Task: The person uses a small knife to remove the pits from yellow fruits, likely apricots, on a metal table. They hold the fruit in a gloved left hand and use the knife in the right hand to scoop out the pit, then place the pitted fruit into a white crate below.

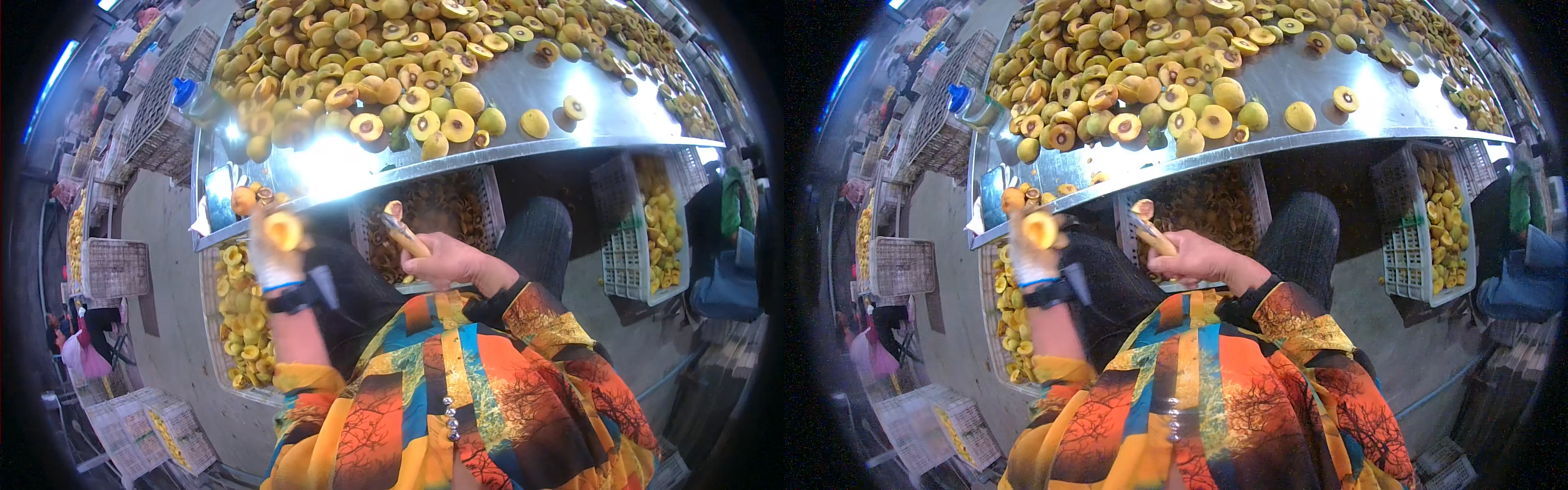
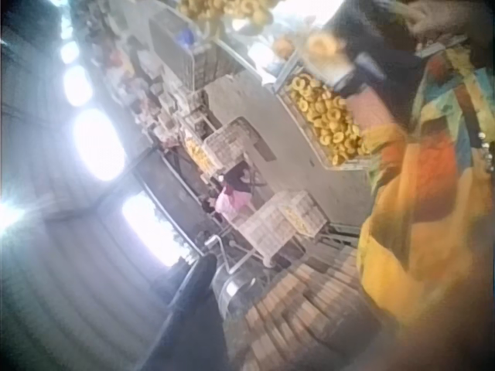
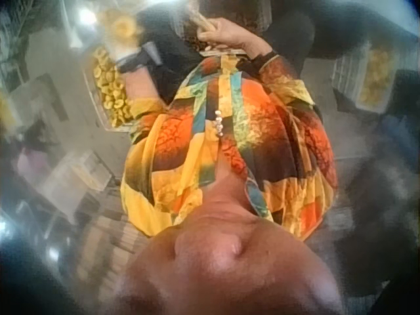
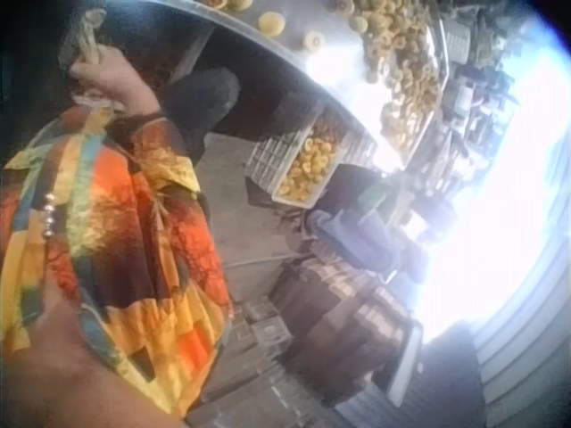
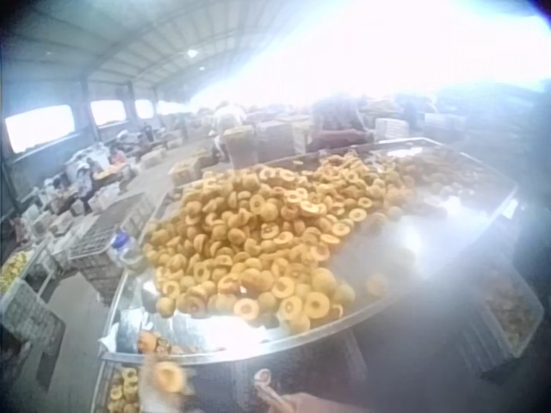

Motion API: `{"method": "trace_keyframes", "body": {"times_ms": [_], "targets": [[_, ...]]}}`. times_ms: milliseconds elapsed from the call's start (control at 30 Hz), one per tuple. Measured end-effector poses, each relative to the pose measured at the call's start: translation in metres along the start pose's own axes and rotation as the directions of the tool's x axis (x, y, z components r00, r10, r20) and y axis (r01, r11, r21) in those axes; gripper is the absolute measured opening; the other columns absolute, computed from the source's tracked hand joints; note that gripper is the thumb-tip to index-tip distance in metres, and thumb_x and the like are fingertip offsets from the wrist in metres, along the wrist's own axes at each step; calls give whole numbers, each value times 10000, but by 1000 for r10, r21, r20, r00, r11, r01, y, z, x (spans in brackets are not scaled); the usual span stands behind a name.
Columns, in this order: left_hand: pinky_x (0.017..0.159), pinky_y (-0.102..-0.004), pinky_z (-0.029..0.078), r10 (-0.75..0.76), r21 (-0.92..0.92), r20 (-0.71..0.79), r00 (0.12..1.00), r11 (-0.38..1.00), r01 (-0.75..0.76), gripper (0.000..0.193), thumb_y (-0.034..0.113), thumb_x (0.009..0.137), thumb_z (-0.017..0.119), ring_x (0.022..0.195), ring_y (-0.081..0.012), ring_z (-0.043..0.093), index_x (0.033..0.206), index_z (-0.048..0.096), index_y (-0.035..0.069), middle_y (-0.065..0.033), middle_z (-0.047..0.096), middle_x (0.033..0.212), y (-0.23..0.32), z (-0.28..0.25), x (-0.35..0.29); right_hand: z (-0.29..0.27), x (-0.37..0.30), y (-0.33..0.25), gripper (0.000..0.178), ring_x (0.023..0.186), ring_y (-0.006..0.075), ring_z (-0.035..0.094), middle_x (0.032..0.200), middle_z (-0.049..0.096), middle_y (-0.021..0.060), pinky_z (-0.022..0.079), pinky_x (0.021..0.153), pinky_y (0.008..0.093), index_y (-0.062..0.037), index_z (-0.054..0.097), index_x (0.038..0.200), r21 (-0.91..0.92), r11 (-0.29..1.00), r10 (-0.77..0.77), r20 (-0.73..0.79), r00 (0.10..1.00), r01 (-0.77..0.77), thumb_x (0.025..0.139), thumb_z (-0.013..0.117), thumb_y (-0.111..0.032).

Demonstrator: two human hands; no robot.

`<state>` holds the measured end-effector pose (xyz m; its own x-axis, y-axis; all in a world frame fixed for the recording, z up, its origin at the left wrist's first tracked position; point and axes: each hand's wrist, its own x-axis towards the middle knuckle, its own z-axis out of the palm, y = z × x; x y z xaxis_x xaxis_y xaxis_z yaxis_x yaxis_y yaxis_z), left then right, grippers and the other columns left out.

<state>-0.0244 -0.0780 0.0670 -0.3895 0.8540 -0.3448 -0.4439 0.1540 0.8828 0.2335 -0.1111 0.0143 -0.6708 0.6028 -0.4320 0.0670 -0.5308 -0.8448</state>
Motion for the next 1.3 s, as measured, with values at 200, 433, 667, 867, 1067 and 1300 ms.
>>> {"method": "trace_keyframes", "body": {"times_ms": [200,433,667,867,1067,1300], "targets": [[810,-397,457,541,974,66,838,-216,63,430,415,804,586,917,-299,601,1037,644,59,-152,639,980,25,-128,29,-28,14,37,350,800,393,615,857,610,264,497,684,405,41,533,965,-692,652,-96,-481,871,-310,779,604,-247],[850,-370,440,330,766,643,691,-279,-579,466,444,812,557,971,-296,587,1075,611,63,-143,629,1019,-20,75,10,-38,-6,11,237,643,170,599,727,604,97,482,603,294,-6,553,944,-391,915,-376,-738,560,98,785,638,-161],[749,-413,478,95,684,728,679,-37,-729,367,373,772,543,841,-329,608,916,591,38,-181,630,877,-124,198,44,-37,-31,25,167,518,86,536,663,566,33,435,461,236,-23,544,941,-576,799,-592,-707,386,173,812,612,-101],[694,-391,483,291,565,773,564,89,-820,269,255,800,578,824,-302,597,972,573,47,-158,615,865,-90,175,0,-51,-42,25,241,366,71,394,618,538,51,330,332,213,-19,489,1032,-101,889,-367,-739,565,446,896,544,-211],[809,-340,476,278,181,953,124,-191,-965,301,165,735,598,986,-271,559,1017,568,63,-91,587,1036,-68,117,-49,-46,-3,23,440,398,82,430,736,560,33,346,326,219,-51,514,1053,-528,726,-687,-551,474,440,880,517,-455],[842,-317,463,233,156,594,770,905,-395,416,327,875,574,962,-208,565,1110,519,-11,-120,577,1074,-71,84,-55,-12,0,-6,336,409,78,458,770,591,59,358,337,208,-21,489,1096,103,884,-326,-563,760,455,861,586,-241]]}}
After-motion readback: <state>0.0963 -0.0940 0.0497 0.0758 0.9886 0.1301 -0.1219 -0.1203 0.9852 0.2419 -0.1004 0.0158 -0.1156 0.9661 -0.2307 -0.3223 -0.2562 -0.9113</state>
